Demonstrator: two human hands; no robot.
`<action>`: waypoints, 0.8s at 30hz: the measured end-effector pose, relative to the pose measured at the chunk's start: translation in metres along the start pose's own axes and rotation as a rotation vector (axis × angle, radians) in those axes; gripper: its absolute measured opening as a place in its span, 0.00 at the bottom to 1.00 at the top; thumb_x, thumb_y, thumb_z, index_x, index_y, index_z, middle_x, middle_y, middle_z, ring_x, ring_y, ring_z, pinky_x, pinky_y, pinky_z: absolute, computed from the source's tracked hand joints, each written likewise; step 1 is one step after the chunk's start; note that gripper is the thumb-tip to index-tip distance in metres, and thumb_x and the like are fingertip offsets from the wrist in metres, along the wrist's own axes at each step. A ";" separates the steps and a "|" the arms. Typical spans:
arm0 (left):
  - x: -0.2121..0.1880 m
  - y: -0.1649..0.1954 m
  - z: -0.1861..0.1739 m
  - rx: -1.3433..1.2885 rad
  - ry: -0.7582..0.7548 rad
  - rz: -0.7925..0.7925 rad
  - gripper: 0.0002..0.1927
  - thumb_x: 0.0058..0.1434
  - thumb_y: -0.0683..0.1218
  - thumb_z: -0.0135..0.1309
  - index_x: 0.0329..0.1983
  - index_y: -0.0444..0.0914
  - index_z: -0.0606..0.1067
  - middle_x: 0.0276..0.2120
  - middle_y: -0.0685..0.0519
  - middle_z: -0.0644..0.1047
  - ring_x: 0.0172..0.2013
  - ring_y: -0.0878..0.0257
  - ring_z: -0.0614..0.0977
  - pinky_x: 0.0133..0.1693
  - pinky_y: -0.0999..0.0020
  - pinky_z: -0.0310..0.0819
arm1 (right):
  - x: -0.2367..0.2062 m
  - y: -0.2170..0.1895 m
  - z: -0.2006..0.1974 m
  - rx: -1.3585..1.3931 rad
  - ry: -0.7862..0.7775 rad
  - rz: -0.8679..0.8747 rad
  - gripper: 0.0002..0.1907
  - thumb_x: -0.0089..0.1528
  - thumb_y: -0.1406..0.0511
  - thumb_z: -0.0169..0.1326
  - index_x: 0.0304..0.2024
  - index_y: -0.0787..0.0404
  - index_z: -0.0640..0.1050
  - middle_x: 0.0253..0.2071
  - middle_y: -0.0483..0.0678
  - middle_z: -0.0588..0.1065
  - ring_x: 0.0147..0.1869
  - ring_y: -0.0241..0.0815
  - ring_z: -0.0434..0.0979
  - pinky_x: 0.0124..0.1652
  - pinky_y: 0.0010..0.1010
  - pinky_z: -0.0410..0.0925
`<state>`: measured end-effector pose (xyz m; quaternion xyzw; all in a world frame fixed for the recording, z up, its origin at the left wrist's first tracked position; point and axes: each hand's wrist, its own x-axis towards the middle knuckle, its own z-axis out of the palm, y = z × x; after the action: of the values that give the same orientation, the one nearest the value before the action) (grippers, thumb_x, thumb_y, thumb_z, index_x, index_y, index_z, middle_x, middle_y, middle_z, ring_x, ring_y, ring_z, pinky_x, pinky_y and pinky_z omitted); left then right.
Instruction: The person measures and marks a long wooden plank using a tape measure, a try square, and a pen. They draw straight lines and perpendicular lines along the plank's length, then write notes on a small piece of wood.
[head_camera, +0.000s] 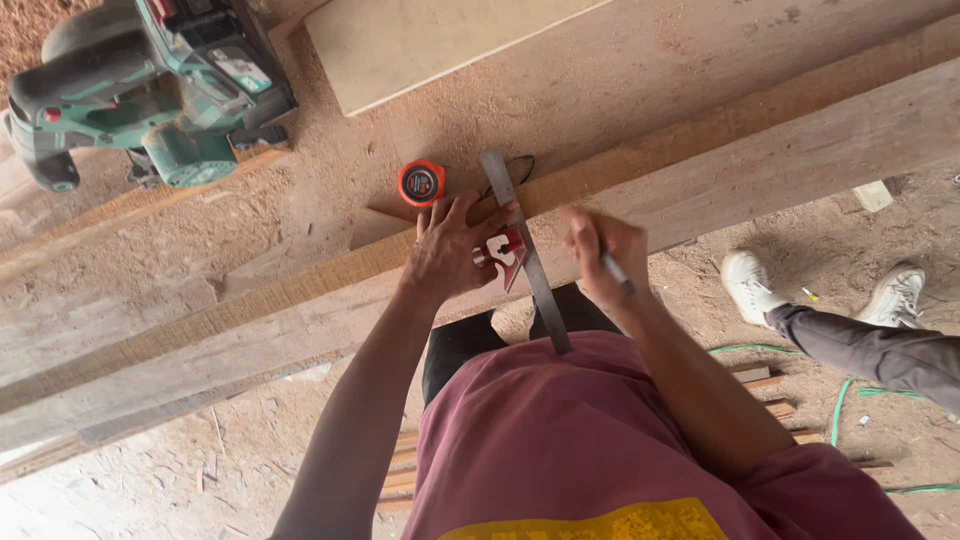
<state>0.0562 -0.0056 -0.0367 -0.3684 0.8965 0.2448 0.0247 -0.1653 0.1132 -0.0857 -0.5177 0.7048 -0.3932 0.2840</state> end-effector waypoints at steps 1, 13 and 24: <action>0.001 -0.001 0.001 -0.003 -0.023 -0.010 0.46 0.39 0.50 0.71 0.66 0.65 0.72 0.61 0.46 0.67 0.62 0.45 0.68 0.64 0.41 0.62 | 0.007 0.007 -0.001 0.163 -0.058 0.134 0.18 0.71 0.64 0.48 0.61 0.66 0.73 0.29 0.51 0.80 0.23 0.32 0.78 0.21 0.25 0.69; 0.002 -0.003 -0.003 -0.053 -0.031 -0.050 0.45 0.34 0.51 0.71 0.62 0.66 0.75 0.62 0.48 0.67 0.63 0.44 0.68 0.63 0.40 0.60 | 0.076 0.027 0.020 0.362 -0.253 -0.249 0.07 0.68 0.69 0.58 0.36 0.66 0.75 0.28 0.55 0.80 0.26 0.35 0.81 0.18 0.22 0.71; 0.000 -0.004 -0.006 -0.077 -0.043 -0.091 0.46 0.33 0.51 0.72 0.61 0.67 0.76 0.61 0.51 0.68 0.61 0.45 0.68 0.62 0.42 0.62 | 0.079 0.012 0.023 0.341 -0.286 -0.138 0.13 0.71 0.66 0.58 0.33 0.64 0.72 0.27 0.52 0.79 0.26 0.34 0.81 0.19 0.23 0.70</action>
<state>0.0598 -0.0109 -0.0328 -0.4043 0.8679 0.2858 0.0408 -0.1767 0.0341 -0.1075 -0.5595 0.5437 -0.4476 0.4371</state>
